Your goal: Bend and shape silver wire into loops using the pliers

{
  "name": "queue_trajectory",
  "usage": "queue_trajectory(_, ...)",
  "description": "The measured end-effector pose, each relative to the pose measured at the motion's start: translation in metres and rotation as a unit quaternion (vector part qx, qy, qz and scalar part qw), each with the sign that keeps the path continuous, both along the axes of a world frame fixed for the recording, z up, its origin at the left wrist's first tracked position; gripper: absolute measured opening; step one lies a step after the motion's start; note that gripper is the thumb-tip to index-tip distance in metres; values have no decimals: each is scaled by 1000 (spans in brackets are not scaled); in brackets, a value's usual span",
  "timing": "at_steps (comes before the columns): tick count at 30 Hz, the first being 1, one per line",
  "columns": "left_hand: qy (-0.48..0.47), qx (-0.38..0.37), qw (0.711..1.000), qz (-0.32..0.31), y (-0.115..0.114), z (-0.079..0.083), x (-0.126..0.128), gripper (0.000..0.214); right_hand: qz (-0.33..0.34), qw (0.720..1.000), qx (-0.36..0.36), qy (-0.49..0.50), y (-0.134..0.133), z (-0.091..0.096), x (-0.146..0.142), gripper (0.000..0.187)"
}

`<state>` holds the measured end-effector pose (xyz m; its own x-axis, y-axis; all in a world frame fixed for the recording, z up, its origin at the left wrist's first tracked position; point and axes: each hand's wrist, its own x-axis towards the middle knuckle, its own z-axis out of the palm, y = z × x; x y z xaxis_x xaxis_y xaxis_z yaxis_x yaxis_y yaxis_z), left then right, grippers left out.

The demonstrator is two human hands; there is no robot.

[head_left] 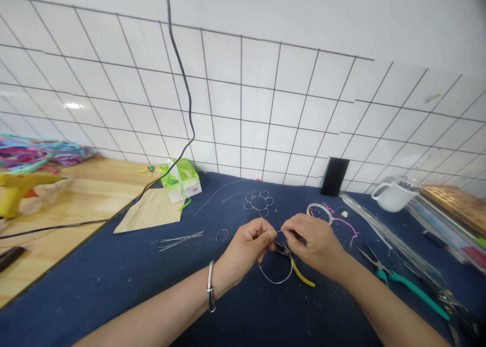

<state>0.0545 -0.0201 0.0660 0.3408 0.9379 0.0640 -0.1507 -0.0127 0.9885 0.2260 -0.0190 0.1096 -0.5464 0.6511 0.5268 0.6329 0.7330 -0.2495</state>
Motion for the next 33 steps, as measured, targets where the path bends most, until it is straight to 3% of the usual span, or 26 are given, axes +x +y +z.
queue_trajectory(14, 30, 8, 999, 21, -1, 1, 0, 18, 20, 1000, 3, -21, 1, -1, 1, 15)
queue_trajectory(21, -20, -63, 996, -59, 3, 1, -3, 15, 92, 990, 30, -102, 5, -2, 7, 16)
queue_trajectory(24, -18, -60, 996, -63, 4, 2, -4, 15, 50, 998, -23, -43, 3, -2, 5, 14)
queue_trajectory(27, 49, 9, 999, -8, 3, 2, -5, 16, -27, 993, -108, 40, -1, -1, -3, 12)
queue_trajectory(30, 129, 111, 984, 50, 2, 3, -7, 17, -71, 969, -210, 113, -3, 0, -10, 10)
queue_trajectory(33, 138, 128, 981, 53, 0, 2, -7, 17, -66, 927, -324, 176, -2, 0, -11, 8)
